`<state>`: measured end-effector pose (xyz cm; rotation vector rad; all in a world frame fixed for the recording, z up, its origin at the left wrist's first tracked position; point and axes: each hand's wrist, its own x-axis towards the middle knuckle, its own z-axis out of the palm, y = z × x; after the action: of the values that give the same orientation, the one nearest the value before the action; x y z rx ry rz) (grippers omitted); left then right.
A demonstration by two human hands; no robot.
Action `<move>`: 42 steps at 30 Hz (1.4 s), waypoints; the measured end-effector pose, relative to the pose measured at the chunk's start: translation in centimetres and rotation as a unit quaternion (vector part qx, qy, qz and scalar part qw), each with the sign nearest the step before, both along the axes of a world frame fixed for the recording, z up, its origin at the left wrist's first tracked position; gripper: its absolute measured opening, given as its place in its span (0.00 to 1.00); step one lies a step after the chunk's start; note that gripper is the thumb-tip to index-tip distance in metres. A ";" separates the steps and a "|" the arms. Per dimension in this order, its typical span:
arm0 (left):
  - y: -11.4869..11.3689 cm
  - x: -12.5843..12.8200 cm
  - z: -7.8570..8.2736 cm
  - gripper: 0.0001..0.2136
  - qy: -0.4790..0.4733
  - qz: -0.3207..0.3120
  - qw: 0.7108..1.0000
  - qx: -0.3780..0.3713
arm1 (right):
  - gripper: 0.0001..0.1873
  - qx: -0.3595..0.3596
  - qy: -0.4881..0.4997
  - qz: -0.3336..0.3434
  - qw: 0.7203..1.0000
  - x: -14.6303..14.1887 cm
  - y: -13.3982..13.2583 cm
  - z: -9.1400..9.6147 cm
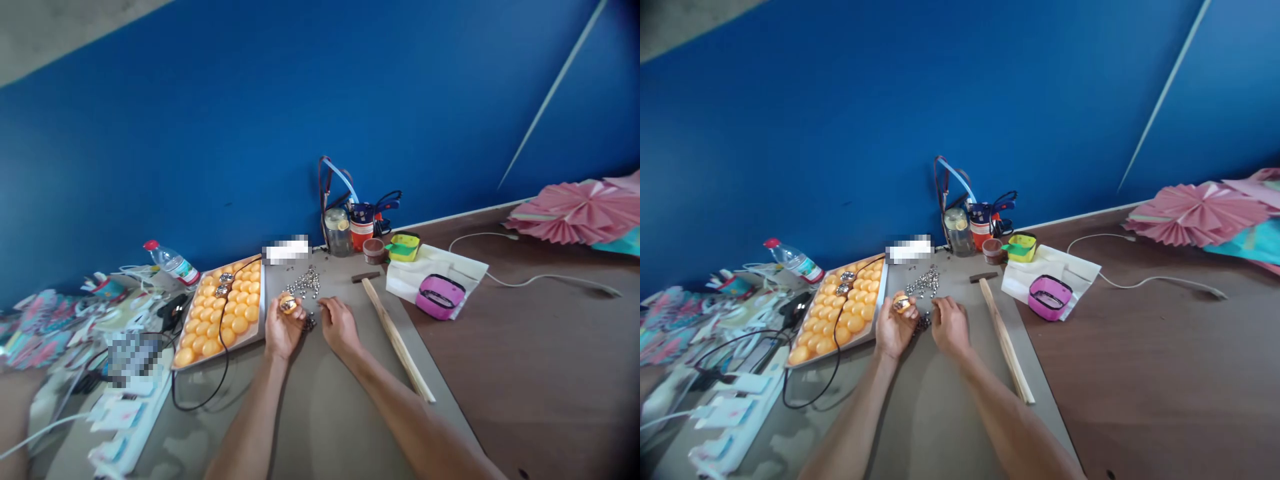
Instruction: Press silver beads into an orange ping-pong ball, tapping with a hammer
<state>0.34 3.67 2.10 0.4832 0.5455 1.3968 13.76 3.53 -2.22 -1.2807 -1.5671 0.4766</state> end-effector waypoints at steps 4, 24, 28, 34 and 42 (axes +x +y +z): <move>0.1 0.2 -0.4 0.09 0.016 0.007 1.000 -0.019 | 0.15 -0.001 0.030 0.029 0.999 0.0 -0.1 0.0; -0.4 1.3 -1.2 0.17 0.084 -0.043 0.996 0.006 | 0.13 -0.249 0.492 0.194 0.811 0.2 -0.7 2.4; -0.6 1.3 -1.1 0.17 0.090 -0.050 0.995 0.008 | 0.12 -0.245 0.492 0.194 0.813 0.1 -0.6 2.0; -0.9 1.6 -0.7 0.16 0.106 -0.060 0.993 0.007 | 0.11 -0.240 0.488 0.217 0.811 0.1 -0.7 2.1; -1.0 2.1 -1.1 0.16 0.118 -0.043 0.992 0.020 | 0.11 -0.256 0.468 0.204 0.821 0.1 -0.8 2.3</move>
<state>2.46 2.66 0.95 0.7022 0.6819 1.2772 13.86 2.73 0.08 -0.8079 -0.8405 1.6157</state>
